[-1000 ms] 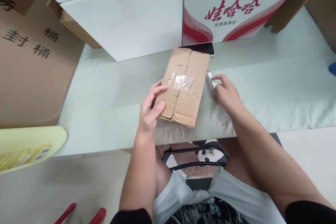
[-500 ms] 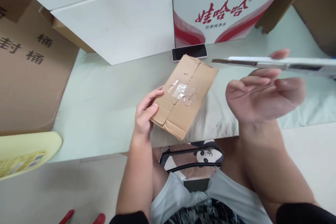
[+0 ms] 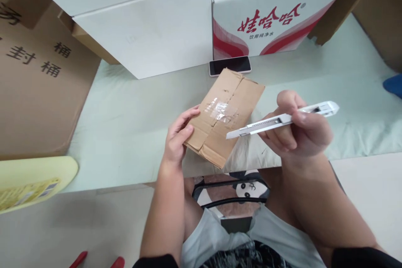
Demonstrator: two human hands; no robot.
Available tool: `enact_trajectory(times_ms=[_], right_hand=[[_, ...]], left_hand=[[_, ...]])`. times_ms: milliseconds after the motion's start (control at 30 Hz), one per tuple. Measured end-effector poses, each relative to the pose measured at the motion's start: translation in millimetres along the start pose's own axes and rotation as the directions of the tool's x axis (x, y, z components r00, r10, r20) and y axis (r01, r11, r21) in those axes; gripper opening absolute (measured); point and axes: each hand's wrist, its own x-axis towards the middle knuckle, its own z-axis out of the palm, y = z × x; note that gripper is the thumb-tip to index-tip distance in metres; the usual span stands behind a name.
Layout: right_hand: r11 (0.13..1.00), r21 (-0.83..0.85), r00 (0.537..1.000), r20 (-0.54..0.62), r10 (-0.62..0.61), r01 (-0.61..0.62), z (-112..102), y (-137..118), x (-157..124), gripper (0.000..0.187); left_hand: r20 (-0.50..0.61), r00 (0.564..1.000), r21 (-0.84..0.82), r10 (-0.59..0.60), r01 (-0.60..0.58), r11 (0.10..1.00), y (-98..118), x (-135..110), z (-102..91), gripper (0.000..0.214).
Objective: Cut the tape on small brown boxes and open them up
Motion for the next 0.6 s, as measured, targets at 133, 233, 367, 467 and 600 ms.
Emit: enact_trajectory(times_ms=[133,233,367,467,600], right_hand=[[0.999,0.018,0.998,0.054,-0.037,0.036,0.4,3.4,0.2,0.031],[0.998,0.013,0.996,0.061,-0.059,0.058,3.0,4.6,1.7,0.023],[0.997,0.035,0.995,0.075,-0.066,0.063,4.2,2.8,4.9,0.017],[0.998,0.052,0.994,0.097,-0.041,0.036,5.3,3.1,6.6,0.021],[0.996,-0.007,0.996,0.014,-0.089,0.089,10.8,10.5,7.5,0.037]], left_hand=[[0.014,1.0,0.002,-0.008,0.008,1.0,0.7,-0.1,-1.2,0.039],[0.012,1.0,-0.007,-0.009,0.009,1.0,1.2,-0.2,-1.2,0.039],[0.003,1.0,-0.021,-0.008,0.008,1.0,1.4,-1.1,0.1,0.038],[-0.002,1.0,-0.026,-0.001,0.001,1.0,1.4,-1.6,0.9,0.037],[-0.005,1.0,-0.027,-0.006,0.006,1.0,1.4,-1.7,1.2,0.037]])
